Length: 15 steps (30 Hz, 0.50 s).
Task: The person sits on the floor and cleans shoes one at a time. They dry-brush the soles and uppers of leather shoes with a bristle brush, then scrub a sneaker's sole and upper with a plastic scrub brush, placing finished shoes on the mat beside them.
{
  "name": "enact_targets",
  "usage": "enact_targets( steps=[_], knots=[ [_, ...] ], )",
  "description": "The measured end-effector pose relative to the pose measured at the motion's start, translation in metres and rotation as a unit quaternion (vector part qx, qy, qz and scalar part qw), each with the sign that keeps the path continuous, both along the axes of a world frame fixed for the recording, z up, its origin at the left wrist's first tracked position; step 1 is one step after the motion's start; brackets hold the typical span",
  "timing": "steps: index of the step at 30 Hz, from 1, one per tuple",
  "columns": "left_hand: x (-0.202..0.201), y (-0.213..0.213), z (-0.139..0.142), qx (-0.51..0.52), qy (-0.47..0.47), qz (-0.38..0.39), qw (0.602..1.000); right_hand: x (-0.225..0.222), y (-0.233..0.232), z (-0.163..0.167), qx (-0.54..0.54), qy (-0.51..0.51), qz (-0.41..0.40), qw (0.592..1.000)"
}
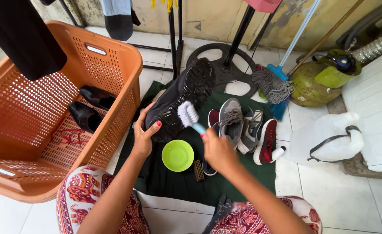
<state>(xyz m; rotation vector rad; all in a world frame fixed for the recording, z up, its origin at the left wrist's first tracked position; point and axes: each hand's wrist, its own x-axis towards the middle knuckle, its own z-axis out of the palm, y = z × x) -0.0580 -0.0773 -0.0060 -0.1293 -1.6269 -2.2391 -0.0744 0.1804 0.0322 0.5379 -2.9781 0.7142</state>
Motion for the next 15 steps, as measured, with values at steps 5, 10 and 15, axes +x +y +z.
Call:
enact_targets(
  steps=[5, 10, 15],
  knots=[
    [0.004, 0.016, -0.001, 0.005, -0.005, -0.089, 0.996, -0.069, 0.062, 0.020, 0.012, 0.105, -0.160, 0.981],
    [0.006, 0.010, 0.004, -0.123, 0.013, -0.032, 0.992, -0.055, 0.045, 0.002, -0.017, 0.149, -0.126, 0.981],
    [0.005, 0.003, 0.005, -0.019, -0.002, -0.011, 1.000, -0.018, 0.012, -0.015, 0.058, -0.005, -0.047, 0.997]
  ],
)
